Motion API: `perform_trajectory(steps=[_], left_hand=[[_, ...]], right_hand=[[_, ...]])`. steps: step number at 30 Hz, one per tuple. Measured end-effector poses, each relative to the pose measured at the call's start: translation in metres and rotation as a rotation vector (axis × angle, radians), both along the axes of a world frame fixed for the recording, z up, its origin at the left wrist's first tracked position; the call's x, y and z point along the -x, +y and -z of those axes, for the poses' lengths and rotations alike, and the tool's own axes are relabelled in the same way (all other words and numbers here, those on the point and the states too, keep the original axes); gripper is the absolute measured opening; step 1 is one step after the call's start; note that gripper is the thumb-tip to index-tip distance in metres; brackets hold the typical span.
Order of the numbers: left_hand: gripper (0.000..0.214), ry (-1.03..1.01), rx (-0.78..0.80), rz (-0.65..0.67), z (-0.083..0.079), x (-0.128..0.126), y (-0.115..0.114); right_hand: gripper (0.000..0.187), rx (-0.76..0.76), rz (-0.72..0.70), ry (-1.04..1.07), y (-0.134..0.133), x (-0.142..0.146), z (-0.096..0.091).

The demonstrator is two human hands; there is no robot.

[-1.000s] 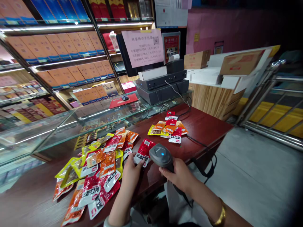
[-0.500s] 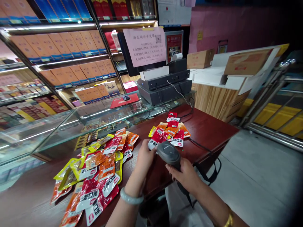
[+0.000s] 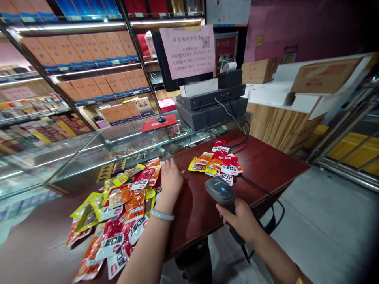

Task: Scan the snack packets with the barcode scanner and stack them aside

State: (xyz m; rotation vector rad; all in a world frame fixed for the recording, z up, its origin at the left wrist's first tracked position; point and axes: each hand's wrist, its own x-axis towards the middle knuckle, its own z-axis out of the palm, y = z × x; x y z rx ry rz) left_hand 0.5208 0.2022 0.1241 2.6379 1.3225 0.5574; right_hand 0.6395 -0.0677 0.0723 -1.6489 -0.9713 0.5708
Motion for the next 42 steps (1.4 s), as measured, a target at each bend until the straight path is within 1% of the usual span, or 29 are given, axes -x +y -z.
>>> perform_trajectory(steps=[2, 3, 5, 7, 9, 13, 15, 16, 18, 20, 22, 25, 27, 30, 32, 34, 37, 42], left_hand=[[0.07, 0.088, -0.016, -0.024, 0.006, 0.011, 0.012], [0.067, 0.112, -0.011, -0.014, 0.008, 0.013, 0.014], [0.062, 0.136, 0.015, 0.047, 0.012, 0.016, 0.011], [0.06, 0.144, 0.047, 0.118, 0.016, 0.02, -0.002], [0.057, 0.134, 0.076, 0.179, 0.02, 0.028, -0.021], [0.049, 0.072, 0.137, 0.24, 0.025, 0.053, -0.054], [0.047, 0.063, 0.112, 0.21, 0.022, 0.064, -0.064], [0.044, 0.078, 0.071, 0.165, 0.019, 0.068, -0.068], [0.04, 0.156, -0.012, 0.034, 0.013, 0.073, -0.073], [0.042, 0.261, -0.03, -0.071, 0.007, 0.073, -0.078], [0.038, 0.332, 0.002, -0.091, 0.002, 0.071, -0.081], [0.026, 0.354, 0.088, -0.062, -0.002, 0.066, -0.081], [0.018, 0.284, 0.205, -0.089, -0.003, 0.062, -0.079], [0.002, 0.027, 0.373, -0.146, -0.003, 0.06, -0.074], [0.01, -0.138, 0.434, -0.161, -0.001, 0.06, -0.072], [0.017, -0.248, 0.467, -0.167, 0.002, 0.063, -0.072], [0.024, -0.352, 0.481, -0.163, 0.007, 0.066, -0.072], [0.024, -0.391, 0.485, -0.139, 0.016, 0.068, -0.07]], right_hand=[[0.045, 0.004, 0.022, 0.04, 0.004, 0.004, 0.0], [0.044, 0.005, 0.037, 0.063, 0.006, 0.006, -0.001], [0.043, 0.0, 0.041, 0.082, 0.008, 0.01, -0.005], [0.043, -0.021, 0.046, 0.078, 0.009, 0.012, -0.008], [0.04, -0.047, 0.055, 0.061, 0.009, 0.013, -0.01], [0.03, -0.059, 0.054, 0.031, 0.01, 0.015, -0.015], [0.029, -0.044, 0.043, 0.024, 0.01, 0.017, -0.017], [0.028, -0.033, 0.033, 0.021, 0.011, 0.019, -0.019], [0.027, -0.013, 0.009, 0.021, 0.011, 0.022, -0.021], [0.024, -0.006, -0.02, 0.022, 0.012, 0.025, -0.023], [0.024, -0.02, -0.045, 0.02, 0.012, 0.028, -0.023], [0.031, -0.053, -0.071, 0.009, 0.014, 0.029, -0.017], [0.036, -0.067, -0.076, 0.008, 0.015, 0.029, -0.013], [0.04, -0.08, -0.079, 0.014, 0.015, 0.03, -0.01], [0.037, -0.097, -0.084, 0.017, 0.014, 0.03, -0.011], [0.034, -0.114, -0.083, 0.017, 0.014, 0.03, -0.015], [0.033, -0.121, -0.076, 0.018, 0.014, 0.031, -0.02], [0.036, -0.161, -0.083, 0.013, 0.018, 0.033, -0.026]])
